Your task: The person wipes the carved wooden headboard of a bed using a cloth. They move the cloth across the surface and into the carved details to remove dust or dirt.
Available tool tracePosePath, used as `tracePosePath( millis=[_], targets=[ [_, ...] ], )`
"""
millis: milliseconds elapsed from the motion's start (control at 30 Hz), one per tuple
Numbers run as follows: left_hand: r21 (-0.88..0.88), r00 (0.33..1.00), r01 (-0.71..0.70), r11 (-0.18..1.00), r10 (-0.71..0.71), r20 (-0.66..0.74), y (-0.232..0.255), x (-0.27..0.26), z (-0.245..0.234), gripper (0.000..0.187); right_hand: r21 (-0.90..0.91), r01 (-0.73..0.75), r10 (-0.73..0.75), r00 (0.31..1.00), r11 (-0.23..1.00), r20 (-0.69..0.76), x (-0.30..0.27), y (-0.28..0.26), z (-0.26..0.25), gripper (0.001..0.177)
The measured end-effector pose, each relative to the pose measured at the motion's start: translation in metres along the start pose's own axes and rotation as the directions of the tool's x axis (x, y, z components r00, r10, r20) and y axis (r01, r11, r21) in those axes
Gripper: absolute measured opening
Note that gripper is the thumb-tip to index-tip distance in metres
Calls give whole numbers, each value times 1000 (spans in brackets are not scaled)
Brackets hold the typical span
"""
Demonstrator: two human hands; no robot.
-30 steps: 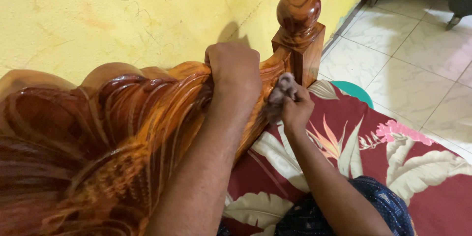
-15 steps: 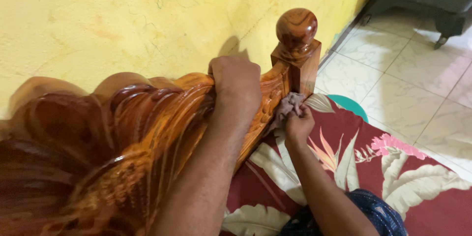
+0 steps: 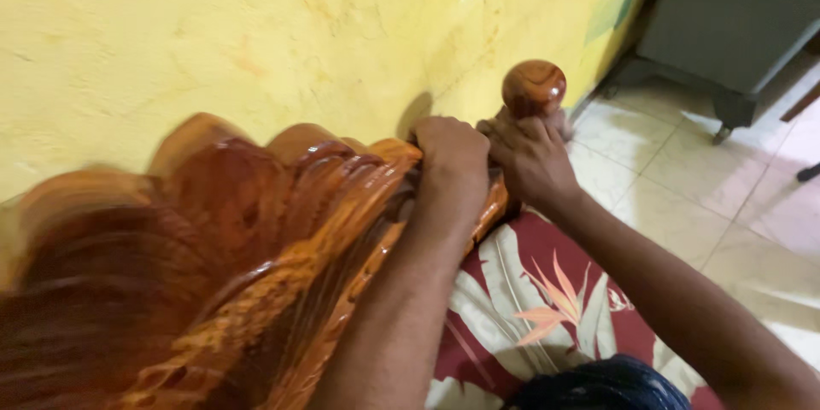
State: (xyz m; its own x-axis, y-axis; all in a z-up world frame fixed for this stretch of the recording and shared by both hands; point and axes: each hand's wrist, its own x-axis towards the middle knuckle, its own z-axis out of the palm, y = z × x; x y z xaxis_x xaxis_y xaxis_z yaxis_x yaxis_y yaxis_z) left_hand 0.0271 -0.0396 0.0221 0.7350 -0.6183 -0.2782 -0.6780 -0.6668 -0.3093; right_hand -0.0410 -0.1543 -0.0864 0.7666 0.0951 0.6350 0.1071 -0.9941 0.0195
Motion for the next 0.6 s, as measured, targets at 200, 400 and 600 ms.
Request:
tracePosePath(
  millis=[200, 400, 600],
  targets=[
    [-45, 999, -14, 999, 16, 45, -4, -1, 3, 33, 65, -179, 160, 959, 982, 233, -5, -7, -4, 88],
    [23, 998, -67, 997, 67, 3, -6, -24, -4, 40, 302, -325, 80, 788, 896, 611, 17, 32, -34, 86],
    [293, 885, -173, 940, 279, -373, -2, -88, -9, 24, 306, -213, -19, 793, 928, 609, 20, 37, -28, 79]
  ],
)
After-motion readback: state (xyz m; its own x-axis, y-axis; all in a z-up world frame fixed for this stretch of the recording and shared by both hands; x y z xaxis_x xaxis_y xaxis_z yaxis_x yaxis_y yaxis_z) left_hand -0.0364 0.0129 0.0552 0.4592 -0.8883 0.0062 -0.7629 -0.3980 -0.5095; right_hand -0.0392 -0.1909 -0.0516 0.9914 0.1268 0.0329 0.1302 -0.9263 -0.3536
